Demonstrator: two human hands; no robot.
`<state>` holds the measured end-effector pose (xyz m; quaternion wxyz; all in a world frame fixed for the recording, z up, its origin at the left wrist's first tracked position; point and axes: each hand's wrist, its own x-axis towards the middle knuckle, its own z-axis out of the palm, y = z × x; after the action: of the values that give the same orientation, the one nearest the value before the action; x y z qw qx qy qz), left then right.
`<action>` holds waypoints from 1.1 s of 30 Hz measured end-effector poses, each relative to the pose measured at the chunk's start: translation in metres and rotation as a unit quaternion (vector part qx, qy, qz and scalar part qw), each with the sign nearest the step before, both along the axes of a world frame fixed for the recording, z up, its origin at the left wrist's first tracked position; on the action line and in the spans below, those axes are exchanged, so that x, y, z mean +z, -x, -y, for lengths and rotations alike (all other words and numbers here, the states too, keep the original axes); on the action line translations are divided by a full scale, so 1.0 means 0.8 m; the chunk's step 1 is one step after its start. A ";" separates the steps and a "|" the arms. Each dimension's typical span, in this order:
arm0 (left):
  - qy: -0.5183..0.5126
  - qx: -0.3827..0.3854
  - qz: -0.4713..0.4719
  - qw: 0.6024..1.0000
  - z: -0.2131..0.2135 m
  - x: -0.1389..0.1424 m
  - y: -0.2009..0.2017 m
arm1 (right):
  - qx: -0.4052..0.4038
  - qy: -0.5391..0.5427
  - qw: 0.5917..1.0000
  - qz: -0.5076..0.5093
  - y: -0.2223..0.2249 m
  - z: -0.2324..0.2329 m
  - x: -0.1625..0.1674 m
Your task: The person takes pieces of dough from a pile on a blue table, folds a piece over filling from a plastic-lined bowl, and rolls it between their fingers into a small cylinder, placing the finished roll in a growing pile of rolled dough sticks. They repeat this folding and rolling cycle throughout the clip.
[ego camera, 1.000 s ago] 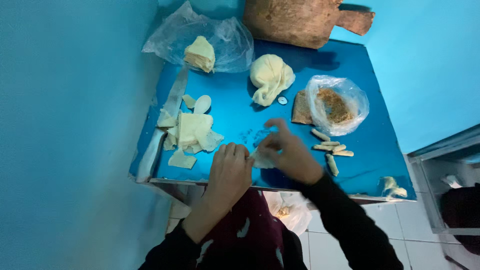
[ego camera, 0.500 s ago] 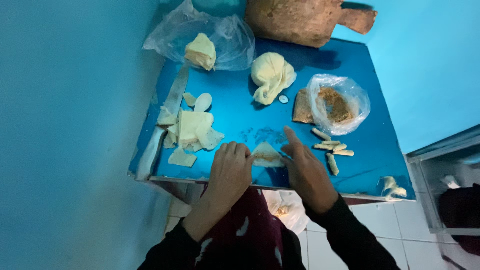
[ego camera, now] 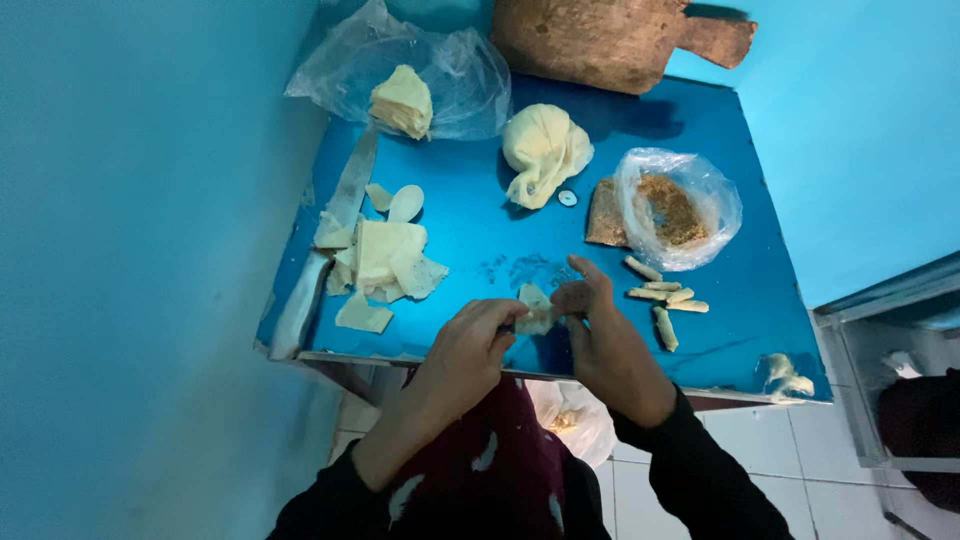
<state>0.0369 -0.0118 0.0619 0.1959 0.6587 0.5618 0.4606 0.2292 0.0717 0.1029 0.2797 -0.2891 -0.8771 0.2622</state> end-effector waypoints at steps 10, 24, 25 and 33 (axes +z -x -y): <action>-0.118 -0.085 -0.283 0.948 -0.034 -0.019 0.025 | 0.076 0.016 0.996 0.051 -0.005 0.001 0.007; -0.086 -0.023 -0.236 0.968 -0.059 -0.015 0.013 | 0.054 0.114 0.990 0.058 0.028 -0.050 0.007; -0.112 -0.022 -0.257 0.960 -0.055 -0.018 0.011 | 0.051 0.084 0.994 0.049 0.026 -0.044 0.003; -0.129 -0.025 -0.293 0.947 -0.060 -0.033 0.017 | 0.031 -0.216 0.972 0.092 0.018 -0.019 -0.022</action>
<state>0.0234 0.0365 0.0355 -0.0525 0.7982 0.5137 0.3103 0.2149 0.0873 0.0855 0.2454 -0.2175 -0.9435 0.0476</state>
